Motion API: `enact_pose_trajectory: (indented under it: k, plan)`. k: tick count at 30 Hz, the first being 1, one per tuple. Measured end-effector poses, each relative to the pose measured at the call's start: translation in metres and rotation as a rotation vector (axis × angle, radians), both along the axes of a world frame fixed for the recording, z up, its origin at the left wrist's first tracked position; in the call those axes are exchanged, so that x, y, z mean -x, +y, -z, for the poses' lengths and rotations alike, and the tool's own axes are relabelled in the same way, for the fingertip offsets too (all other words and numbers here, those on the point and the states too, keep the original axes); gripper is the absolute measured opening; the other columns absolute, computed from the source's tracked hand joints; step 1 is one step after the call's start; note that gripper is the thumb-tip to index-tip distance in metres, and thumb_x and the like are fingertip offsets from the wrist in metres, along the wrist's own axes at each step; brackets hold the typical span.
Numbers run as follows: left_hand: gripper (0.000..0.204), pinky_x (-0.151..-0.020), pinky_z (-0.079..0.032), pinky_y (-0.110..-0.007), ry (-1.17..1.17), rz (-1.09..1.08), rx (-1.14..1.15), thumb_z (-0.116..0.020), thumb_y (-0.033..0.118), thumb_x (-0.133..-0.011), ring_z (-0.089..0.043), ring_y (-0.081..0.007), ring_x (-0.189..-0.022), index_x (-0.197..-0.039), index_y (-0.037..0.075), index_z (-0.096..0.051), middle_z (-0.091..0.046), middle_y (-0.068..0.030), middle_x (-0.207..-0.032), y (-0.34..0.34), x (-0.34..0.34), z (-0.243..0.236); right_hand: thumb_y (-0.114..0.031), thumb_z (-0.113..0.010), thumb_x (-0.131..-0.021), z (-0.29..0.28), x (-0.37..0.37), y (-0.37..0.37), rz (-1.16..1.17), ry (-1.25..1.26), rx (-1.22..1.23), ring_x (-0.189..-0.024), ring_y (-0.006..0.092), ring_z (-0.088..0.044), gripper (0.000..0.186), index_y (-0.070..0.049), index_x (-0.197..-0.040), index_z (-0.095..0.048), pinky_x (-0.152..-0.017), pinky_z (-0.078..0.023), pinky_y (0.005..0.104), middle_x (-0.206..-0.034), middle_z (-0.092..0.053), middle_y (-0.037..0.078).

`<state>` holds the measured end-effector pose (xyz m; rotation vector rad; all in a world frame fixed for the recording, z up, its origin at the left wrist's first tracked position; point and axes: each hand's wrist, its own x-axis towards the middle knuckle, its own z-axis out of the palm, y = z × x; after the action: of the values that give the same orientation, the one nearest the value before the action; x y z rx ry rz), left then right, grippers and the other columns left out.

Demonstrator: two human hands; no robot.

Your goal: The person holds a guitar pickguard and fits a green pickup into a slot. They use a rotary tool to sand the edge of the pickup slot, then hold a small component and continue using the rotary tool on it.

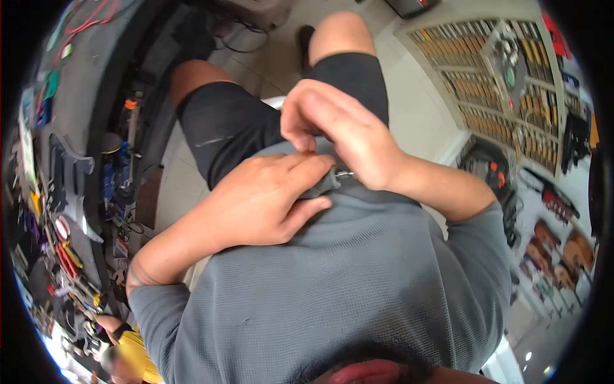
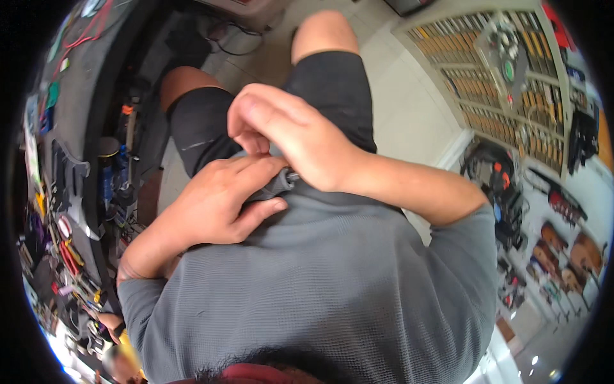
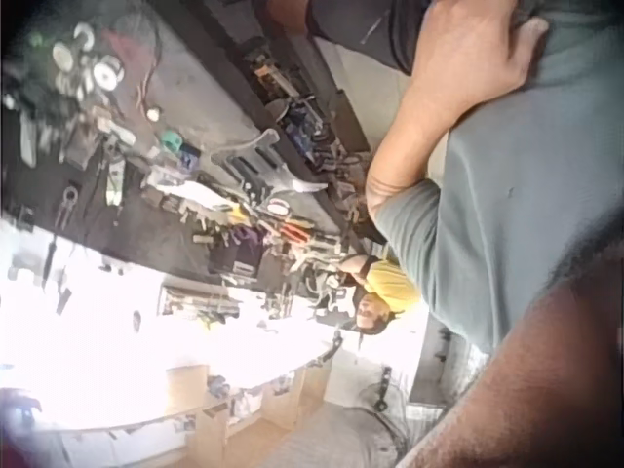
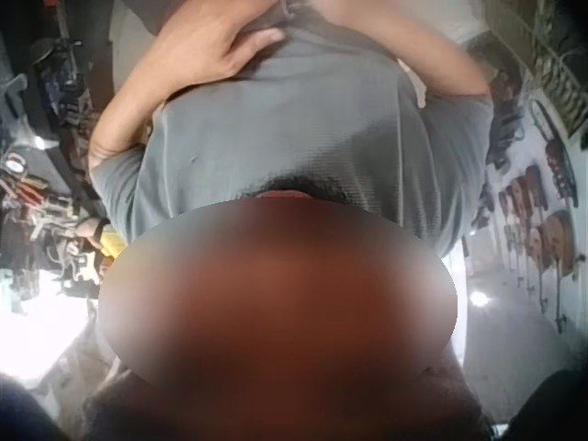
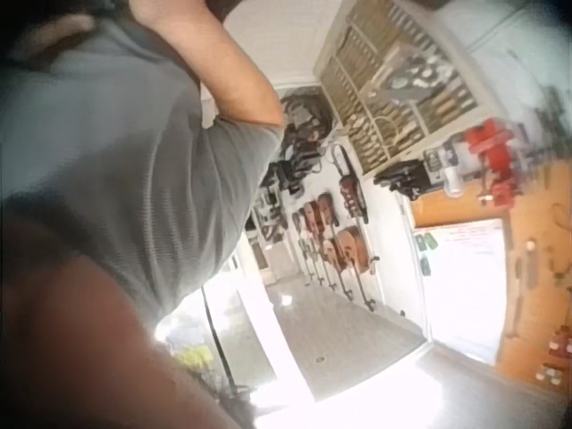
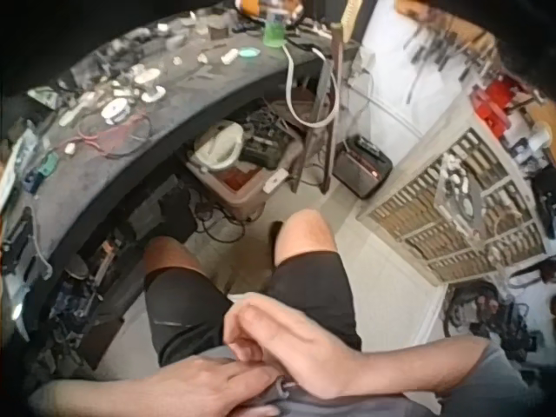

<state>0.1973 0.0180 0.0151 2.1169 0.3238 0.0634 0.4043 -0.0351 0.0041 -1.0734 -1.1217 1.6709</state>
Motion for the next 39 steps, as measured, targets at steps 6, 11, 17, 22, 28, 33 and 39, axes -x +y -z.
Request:
enact_pose_trajectory:
  k: [6,11,17,22,28,33,39]
  plan:
    - [0.045,-0.087,-0.057,-0.044,-0.545,-0.361,0.002,-0.076,0.029,-0.1,-0.071,-0.0349,-0.097,-0.132,0.001,-0.062,-0.071,-0.015,-0.11,0.022,0.017,0.048,-0.028,-0.044,-0.118,0.014,0.007,0.059,0.124,0.304,-0.355,-0.108,0.0162,-0.062,0.03,-0.003,-0.127,-0.058,-0.102,-0.05,0.0336,-0.117,-0.064,0.007]
    - [0.035,-0.103,-0.049,-0.045,-0.488,-0.638,0.126,-0.074,0.01,-0.098,-0.065,-0.0328,-0.111,-0.129,0.003,-0.061,-0.068,-0.0135,-0.12,-0.004,0.062,0.074,-0.005,-0.059,-0.11,0.005,0.045,0.047,-0.135,0.145,0.021,-0.1,0.0072,-0.063,0.009,-0.003,-0.119,-0.061,-0.092,-0.053,0.0272,-0.107,-0.065,0.0]
    - [0.038,-0.102,-0.049,-0.042,-0.536,-0.818,0.266,-0.073,0.018,-0.101,-0.062,-0.0309,-0.11,-0.132,0.002,-0.058,-0.064,-0.0142,-0.118,-0.023,0.081,0.084,-0.006,-0.068,-0.105,0.015,0.075,0.054,-0.231,-0.09,-0.189,-0.091,0.0083,-0.065,0.014,-0.003,-0.117,-0.062,-0.082,-0.053,0.0273,-0.101,-0.067,0.002]
    - [0.047,-0.107,-0.046,-0.04,-0.747,-0.916,0.507,-0.054,0.042,-0.113,-0.061,-0.0276,-0.117,-0.132,-0.002,-0.057,-0.062,-0.0141,-0.124,-0.025,0.092,0.073,-0.005,-0.071,-0.103,0.019,0.099,0.07,-0.248,-0.097,-0.367,-0.083,0.0096,-0.065,0.012,-0.002,-0.113,-0.065,-0.074,-0.054,0.0289,-0.095,-0.068,0.003]
    - [0.049,-0.109,-0.044,-0.04,-0.609,-0.951,0.606,-0.049,0.044,-0.114,-0.059,-0.0255,-0.118,-0.129,-0.002,-0.058,-0.061,-0.0134,-0.123,-0.029,0.103,0.07,-0.005,-0.074,-0.101,-0.005,0.113,0.068,-0.239,-0.195,-0.118,-0.082,0.008,-0.065,0.01,-0.001,-0.103,-0.065,-0.07,-0.053,0.0265,-0.09,-0.068,0.002]
    - [0.024,-0.102,-0.05,-0.036,-0.305,-1.168,0.228,-0.072,0.017,-0.105,-0.061,-0.0233,-0.114,-0.12,0.0,-0.066,-0.066,-0.0117,-0.118,-0.03,0.109,0.026,-0.005,-0.072,-0.104,-0.019,0.109,0.063,-0.238,-0.2,0.158,-0.079,0.0054,-0.066,0.01,-0.001,-0.107,-0.064,-0.068,-0.054,0.0232,-0.091,-0.07,0.002]
    - [0.014,-0.085,-0.06,-0.027,-0.404,-1.267,0.946,-0.07,0.007,-0.107,-0.074,-0.0127,-0.094,-0.116,-0.004,-0.071,-0.077,-0.0085,-0.106,-0.033,0.116,-0.01,-0.007,-0.066,-0.109,-0.036,0.11,0.07,-0.352,-0.209,0.381,-0.084,0.0083,-0.068,0.012,0.001,-0.115,-0.06,-0.072,-0.058,0.0231,-0.103,-0.071,0.007]
